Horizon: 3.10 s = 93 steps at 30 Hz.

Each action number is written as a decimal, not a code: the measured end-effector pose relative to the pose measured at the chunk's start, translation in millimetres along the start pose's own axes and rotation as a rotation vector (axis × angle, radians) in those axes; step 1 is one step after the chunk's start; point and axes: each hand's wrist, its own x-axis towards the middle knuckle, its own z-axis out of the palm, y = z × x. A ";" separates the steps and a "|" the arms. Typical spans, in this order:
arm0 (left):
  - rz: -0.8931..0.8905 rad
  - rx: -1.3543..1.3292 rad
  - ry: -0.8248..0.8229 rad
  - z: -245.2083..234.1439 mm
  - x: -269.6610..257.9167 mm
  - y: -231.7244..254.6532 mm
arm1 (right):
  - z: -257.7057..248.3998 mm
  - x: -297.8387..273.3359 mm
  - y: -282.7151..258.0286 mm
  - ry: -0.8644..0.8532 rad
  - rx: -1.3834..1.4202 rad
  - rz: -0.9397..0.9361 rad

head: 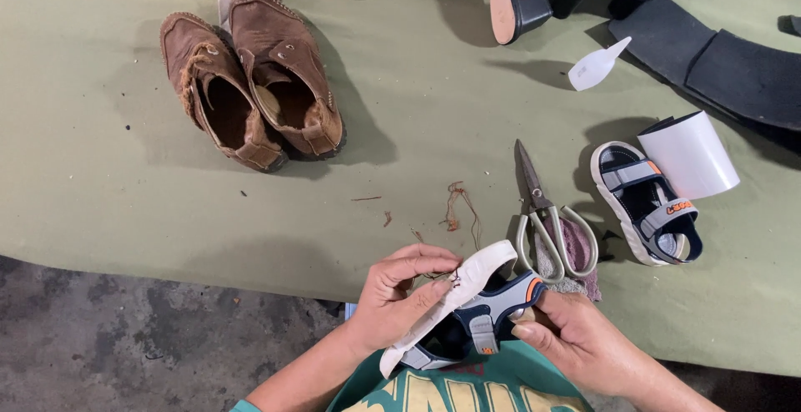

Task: The person repairs a child's sandal by using a cobbler's awl to puncture holes and a needle with thread to stitch the strap. They also use scissors to cut the thread and handle a spool of thread during the process.

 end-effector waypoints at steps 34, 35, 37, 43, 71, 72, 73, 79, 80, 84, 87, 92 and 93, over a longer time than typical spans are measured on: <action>-0.489 -0.559 -0.351 -3.4 -20.2 -60.5 | -5.8 11.1 3.9 -0.378 -0.072 0.211; -0.493 -0.538 -0.369 -1.5 -21.0 -56.6 | -8.1 9.3 6.4 -0.491 0.275 0.313; -0.491 -0.529 -0.386 0.4 -19.3 -49.1 | -7.3 5.7 16.7 -0.566 0.478 0.407; -0.502 -0.589 -0.346 -1.3 -19.4 -56.7 | 11.8 3.0 31.8 -0.321 -0.021 0.240; -0.476 -0.670 -0.289 -9.4 -29.1 -68.7 | 4.7 0.7 -3.4 -0.229 -0.321 0.183; -0.484 -0.674 -0.289 -7.3 -30.1 -61.8 | -0.4 -3.0 -3.9 -0.230 -0.315 0.191; -0.467 -0.599 -0.326 -7.5 -26.4 -55.0 | -7.0 -3.0 -4.0 -0.365 -0.004 0.276; -0.690 -0.849 0.140 -48.5 -31.6 -67.7 | -18.3 -13.3 22.5 -0.412 0.300 0.480; -0.756 -0.552 0.231 -52.2 -51.4 -98.4 | -8.5 -13.0 13.7 -0.402 0.024 0.433; -0.471 -0.544 0.004 -50.0 -25.3 -54.2 | -34.8 -5.8 -12.1 -0.469 0.083 0.198; -0.401 -0.672 -0.260 -42.4 -21.3 -32.5 | -38.4 -15.1 -11.9 -0.529 0.177 0.240; -0.478 -0.912 -0.386 -37.0 -5.7 -17.3 | -42.4 -26.0 -7.2 -0.441 0.385 0.105; -0.480 -0.912 -0.383 -40.3 -6.2 -25.1 | -41.8 -29.5 0.5 -0.443 0.387 0.106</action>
